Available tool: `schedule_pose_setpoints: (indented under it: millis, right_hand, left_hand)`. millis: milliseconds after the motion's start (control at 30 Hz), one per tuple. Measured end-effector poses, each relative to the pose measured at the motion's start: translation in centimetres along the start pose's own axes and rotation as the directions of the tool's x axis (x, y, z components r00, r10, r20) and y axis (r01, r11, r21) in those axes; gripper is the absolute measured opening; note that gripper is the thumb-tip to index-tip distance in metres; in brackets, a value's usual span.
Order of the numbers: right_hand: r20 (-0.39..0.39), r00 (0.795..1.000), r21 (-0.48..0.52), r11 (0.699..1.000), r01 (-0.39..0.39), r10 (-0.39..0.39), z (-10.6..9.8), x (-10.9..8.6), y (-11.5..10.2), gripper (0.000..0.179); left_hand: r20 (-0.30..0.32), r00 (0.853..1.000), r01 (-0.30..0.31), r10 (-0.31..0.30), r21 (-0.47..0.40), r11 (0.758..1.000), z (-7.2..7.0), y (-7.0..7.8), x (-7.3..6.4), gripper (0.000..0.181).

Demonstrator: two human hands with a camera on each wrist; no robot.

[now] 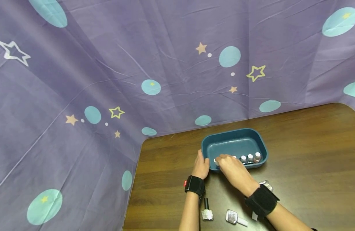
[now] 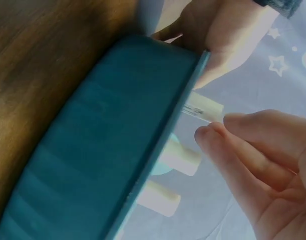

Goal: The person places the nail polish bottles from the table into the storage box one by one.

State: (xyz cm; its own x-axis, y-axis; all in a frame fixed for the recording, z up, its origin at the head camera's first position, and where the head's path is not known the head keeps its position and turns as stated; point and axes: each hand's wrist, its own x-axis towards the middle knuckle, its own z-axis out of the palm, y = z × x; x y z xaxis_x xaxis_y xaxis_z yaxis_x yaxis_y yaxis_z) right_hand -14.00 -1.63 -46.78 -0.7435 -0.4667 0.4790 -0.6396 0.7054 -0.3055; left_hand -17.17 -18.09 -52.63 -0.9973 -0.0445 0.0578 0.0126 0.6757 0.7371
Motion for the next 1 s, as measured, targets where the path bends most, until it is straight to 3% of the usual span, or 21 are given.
schedule_pose_setpoints:
  millis: [200,367,767,1000]
  right_hand:
    - [-0.021,0.998,-0.015,0.998,0.06,-0.061,0.3,-0.5,-1.5,0.016]
    - [0.012,0.997,0.03,0.996,0.081,-0.082,1.0,-1.2,-2.7,0.013]
    - [0.115,0.993,0.042,0.999,-0.005,0.0,3.1,-2.6,-4.6,0.033]
    - [0.231,0.969,0.017,0.996,-0.093,0.086,4.2,-3.4,-5.4,0.048]
  left_hand:
    - [-0.001,1.0,0.017,-0.017,-0.01,1.0,-0.1,-0.1,0.0,0.049]
    - [0.006,1.0,0.028,-0.028,-0.015,0.999,0.0,-0.1,0.0,0.049]
    - [-0.014,1.0,0.0,-0.001,-0.027,1.0,0.0,0.0,0.0,0.048]
    - [0.004,1.0,0.009,-0.009,-0.019,1.0,0.0,-0.1,0.0,0.048]
